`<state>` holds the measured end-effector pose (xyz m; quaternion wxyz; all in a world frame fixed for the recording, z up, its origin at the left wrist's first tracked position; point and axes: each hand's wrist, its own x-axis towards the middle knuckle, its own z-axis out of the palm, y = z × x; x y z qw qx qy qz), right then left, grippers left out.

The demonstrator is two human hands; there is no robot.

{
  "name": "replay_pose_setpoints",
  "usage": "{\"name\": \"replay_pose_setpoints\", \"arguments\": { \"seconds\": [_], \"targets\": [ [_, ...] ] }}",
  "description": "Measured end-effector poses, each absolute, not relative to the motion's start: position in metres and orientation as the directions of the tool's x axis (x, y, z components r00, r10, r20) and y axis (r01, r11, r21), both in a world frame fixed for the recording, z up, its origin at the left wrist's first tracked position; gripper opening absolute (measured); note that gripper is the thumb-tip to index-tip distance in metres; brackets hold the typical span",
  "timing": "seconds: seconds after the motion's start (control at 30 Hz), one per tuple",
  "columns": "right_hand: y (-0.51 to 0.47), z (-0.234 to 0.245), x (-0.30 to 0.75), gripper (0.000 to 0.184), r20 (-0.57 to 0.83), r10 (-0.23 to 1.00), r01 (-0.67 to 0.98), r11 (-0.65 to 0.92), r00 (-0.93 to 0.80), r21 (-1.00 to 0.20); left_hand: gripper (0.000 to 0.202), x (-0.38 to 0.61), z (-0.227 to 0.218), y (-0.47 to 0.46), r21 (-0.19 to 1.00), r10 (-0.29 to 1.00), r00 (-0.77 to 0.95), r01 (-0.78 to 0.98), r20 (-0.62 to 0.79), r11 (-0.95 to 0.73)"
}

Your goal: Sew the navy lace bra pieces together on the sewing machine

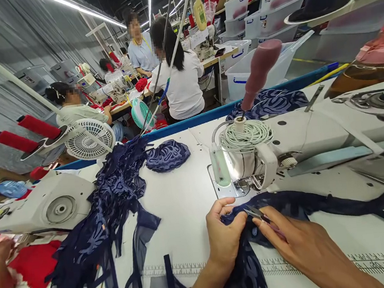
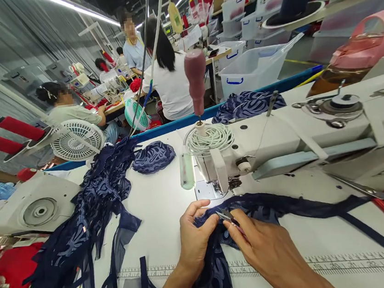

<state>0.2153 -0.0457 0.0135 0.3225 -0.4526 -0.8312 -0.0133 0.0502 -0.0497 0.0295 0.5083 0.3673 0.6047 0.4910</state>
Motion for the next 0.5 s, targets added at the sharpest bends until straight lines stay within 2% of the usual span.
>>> {"name": "replay_pose_setpoints", "arguments": {
  "seconds": [0.17, 0.43, 0.5],
  "targets": [
    [-0.0429, 0.0140, 0.2126, 0.035, 0.593, 0.695, 0.767, 0.612, -0.407, -0.191, 0.031, 0.0515, 0.0315, -0.0485, 0.973, 0.950, -0.217, 0.018, -0.223, 0.232],
    [-0.0428, 0.0170, 0.2149, 0.043, 0.583, 0.685, 0.782, 0.610, -0.437, -0.130, 0.035, 0.0523, 0.0320, -0.0492, 0.971, 0.948, -0.226, 0.038, -0.224, 0.238],
    [-0.0431, 0.0160, 0.2149, 0.041, 0.582, 0.692, 0.783, 0.605, -0.427, -0.145, 0.035, 0.0526, 0.0315, -0.0495, 0.971, 0.949, -0.231, 0.052, -0.214, 0.232]
  ]
}}
